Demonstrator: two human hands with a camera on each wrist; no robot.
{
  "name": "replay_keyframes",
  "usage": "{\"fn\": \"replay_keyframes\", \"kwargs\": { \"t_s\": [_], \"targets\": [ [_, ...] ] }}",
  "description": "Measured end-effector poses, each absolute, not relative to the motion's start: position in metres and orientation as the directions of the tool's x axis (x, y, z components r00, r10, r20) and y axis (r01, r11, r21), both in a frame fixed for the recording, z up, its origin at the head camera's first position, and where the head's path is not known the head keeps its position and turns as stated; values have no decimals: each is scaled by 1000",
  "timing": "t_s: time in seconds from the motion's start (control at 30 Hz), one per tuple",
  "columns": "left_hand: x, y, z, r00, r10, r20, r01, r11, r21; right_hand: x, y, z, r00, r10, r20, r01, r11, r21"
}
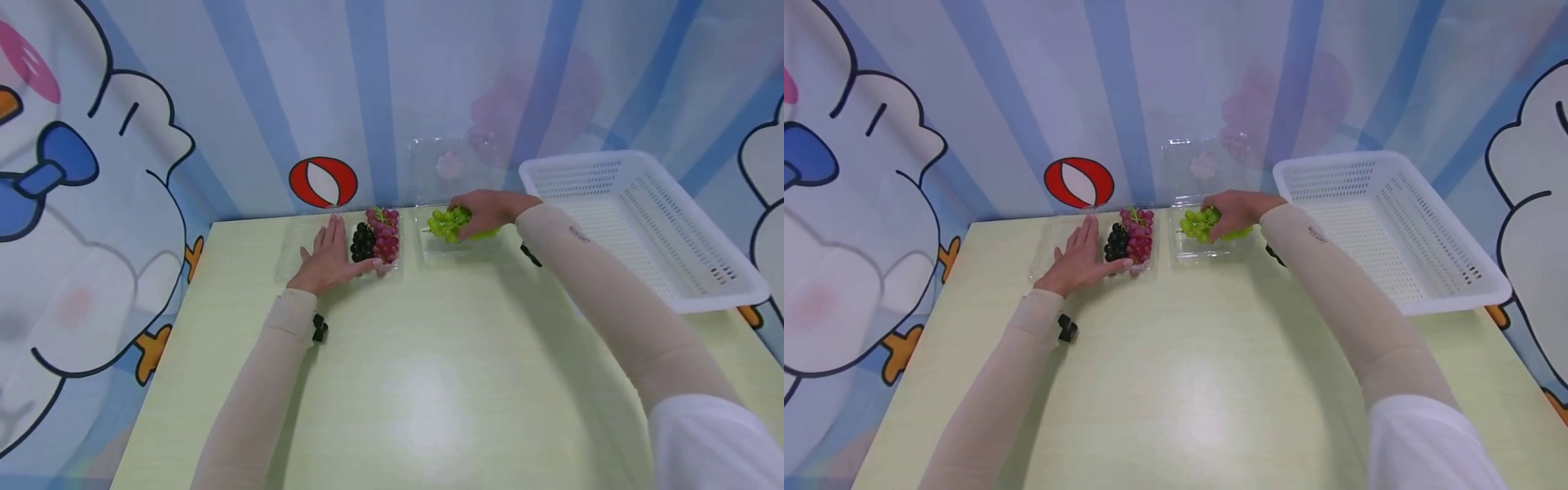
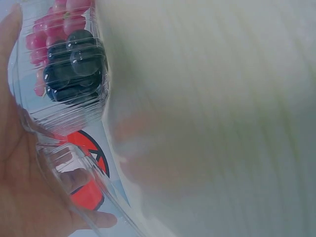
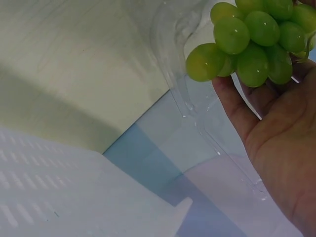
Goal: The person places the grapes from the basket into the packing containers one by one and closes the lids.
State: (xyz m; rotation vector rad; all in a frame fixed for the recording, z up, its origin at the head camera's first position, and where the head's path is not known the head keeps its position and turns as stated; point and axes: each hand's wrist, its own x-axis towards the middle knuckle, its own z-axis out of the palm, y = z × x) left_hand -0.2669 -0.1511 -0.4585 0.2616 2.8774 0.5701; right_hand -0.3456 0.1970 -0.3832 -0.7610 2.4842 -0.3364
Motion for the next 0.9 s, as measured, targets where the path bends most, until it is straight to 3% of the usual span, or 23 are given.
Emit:
{"fn": "replay_keyframes", "kwargs": {
  "t_s": [0.5,0.9],
  "targets": [
    [-269,-151,-458,-967,200,-158,120,904,409,-353,193,-402,-710,-572,-411,-440,816,-375],
    [-268,-150,-456,-964,199,-174,115,909,401,-350,187,-408,-715,-572,-403,-483,820,-307]
  ]
}}
